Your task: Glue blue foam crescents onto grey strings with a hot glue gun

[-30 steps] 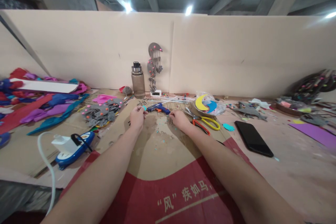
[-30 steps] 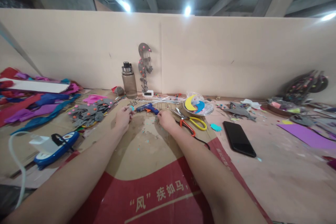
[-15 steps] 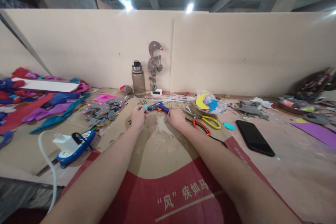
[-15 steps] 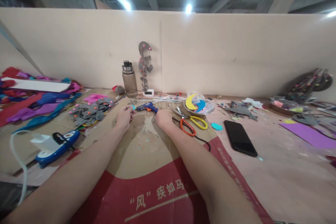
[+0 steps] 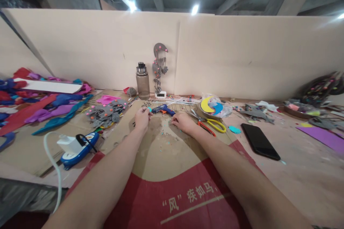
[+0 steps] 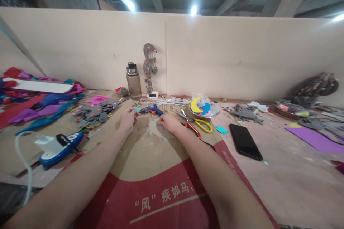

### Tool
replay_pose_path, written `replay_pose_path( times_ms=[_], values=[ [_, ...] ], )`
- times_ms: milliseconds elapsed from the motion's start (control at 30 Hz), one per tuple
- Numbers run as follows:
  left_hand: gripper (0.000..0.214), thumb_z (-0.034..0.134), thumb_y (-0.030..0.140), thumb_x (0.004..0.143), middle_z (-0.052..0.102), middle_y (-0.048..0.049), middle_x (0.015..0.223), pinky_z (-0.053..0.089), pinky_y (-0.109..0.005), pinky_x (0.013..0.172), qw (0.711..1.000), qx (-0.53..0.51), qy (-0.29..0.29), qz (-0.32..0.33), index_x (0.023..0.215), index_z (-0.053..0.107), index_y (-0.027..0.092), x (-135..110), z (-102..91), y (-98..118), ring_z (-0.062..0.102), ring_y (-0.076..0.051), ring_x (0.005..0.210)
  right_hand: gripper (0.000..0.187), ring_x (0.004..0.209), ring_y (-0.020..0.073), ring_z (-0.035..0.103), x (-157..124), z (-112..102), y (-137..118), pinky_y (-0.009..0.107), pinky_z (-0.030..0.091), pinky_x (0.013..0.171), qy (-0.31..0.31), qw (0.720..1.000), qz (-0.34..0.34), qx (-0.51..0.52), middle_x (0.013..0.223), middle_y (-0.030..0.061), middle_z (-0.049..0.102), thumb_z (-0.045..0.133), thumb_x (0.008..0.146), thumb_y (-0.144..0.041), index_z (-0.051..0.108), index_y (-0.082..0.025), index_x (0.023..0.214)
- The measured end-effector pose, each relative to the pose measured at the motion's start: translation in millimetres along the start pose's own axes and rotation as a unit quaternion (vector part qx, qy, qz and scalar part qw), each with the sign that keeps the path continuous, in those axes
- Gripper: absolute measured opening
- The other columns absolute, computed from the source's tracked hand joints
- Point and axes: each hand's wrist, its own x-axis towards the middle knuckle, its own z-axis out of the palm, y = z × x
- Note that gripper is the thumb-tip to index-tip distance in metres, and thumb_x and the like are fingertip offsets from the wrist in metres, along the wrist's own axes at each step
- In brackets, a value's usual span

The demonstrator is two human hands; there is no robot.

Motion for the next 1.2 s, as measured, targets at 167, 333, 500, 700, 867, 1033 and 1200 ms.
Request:
replay_pose_path(
  times_ms=[167,333,500,700,867,1033,1200],
  values=[
    [0.007,0.054,0.022,0.077,0.056,0.0029,0.057,0.026,-0.019,0.041,1.000,0.000,0.000,0.003,0.073,0.052,0.018,0.0,-0.1,-0.7,0.039,-0.006,0.039,0.021,0.088,0.0196,0.064,-0.6,3.2,-4.1,0.026,0.041,0.074,0.003,1.000,0.029,-0.010,0.098,0.0135,0.070,0.051,0.090,-0.024,0.069,-0.013,0.092],
    [0.005,0.054,0.022,0.076,0.056,0.0030,0.057,0.027,-0.019,0.042,1.000,-0.003,-0.003,0.002,0.074,0.053,0.018,0.1,-0.5,-0.3,0.039,-0.006,0.039,0.024,0.087,0.0140,0.063,-1.8,-3.6,1.2,0.022,0.042,0.075,0.000,0.999,0.029,0.020,0.098,0.0076,0.072,0.047,0.093,-0.023,0.069,-0.015,0.096],
    [0.006,0.053,0.022,0.078,0.057,0.0025,0.058,0.028,-0.019,0.042,1.000,0.009,0.003,0.002,0.073,0.053,0.018,-1.2,0.1,2.3,0.039,-0.006,0.039,0.015,0.085,0.0140,0.063,-2.1,-6.5,-2.2,0.021,0.043,0.075,-0.015,1.000,0.016,-0.010,0.094,0.0058,0.072,0.058,0.086,-0.022,0.070,-0.016,0.093],
    [0.008,0.053,0.023,0.078,0.057,0.0024,0.058,0.030,-0.019,0.043,1.000,0.013,0.000,0.008,0.073,0.053,0.017,-0.7,0.1,1.0,0.040,-0.006,0.040,0.018,0.089,0.0208,0.065,2.0,-3.5,-11.9,0.026,0.043,0.076,-0.014,0.999,0.029,-0.039,0.095,0.0150,0.071,0.054,0.085,-0.020,0.070,-0.012,0.087],
    [0.007,0.053,0.024,0.078,0.057,0.0026,0.058,0.029,-0.019,0.042,1.000,0.018,0.001,0.011,0.075,0.054,0.017,1.3,-0.6,-1.4,0.040,-0.006,0.039,0.016,0.079,0.0188,0.065,1.1,-3.1,-13.0,0.024,0.043,0.068,-0.015,0.998,0.052,-0.014,0.087,0.0146,0.071,0.054,0.083,-0.019,0.068,-0.011,0.083],
    [0.006,0.053,0.023,0.077,0.057,0.0028,0.056,0.028,-0.019,0.041,1.000,0.023,-0.006,0.012,0.074,0.052,0.018,2.0,-1.2,-1.8,0.040,-0.007,0.039,0.032,0.062,0.0097,0.060,-9.9,-21.9,-8.7,0.019,0.043,0.059,-0.065,0.987,0.013,0.147,0.075,0.0030,0.069,0.039,0.094,-0.032,0.066,-0.015,0.092],
    [0.007,0.055,0.024,0.077,0.057,0.0024,0.055,0.028,-0.019,0.041,1.000,0.019,-0.005,0.021,0.075,0.053,0.018,4.9,-2.1,-4.9,0.041,-0.007,0.039,0.029,0.058,0.0104,0.055,-24.3,-39.6,-1.7,0.021,0.041,0.058,-0.044,0.981,0.030,0.185,0.066,0.0014,0.064,0.047,0.091,-0.032,0.068,-0.014,0.084]
  ],
)
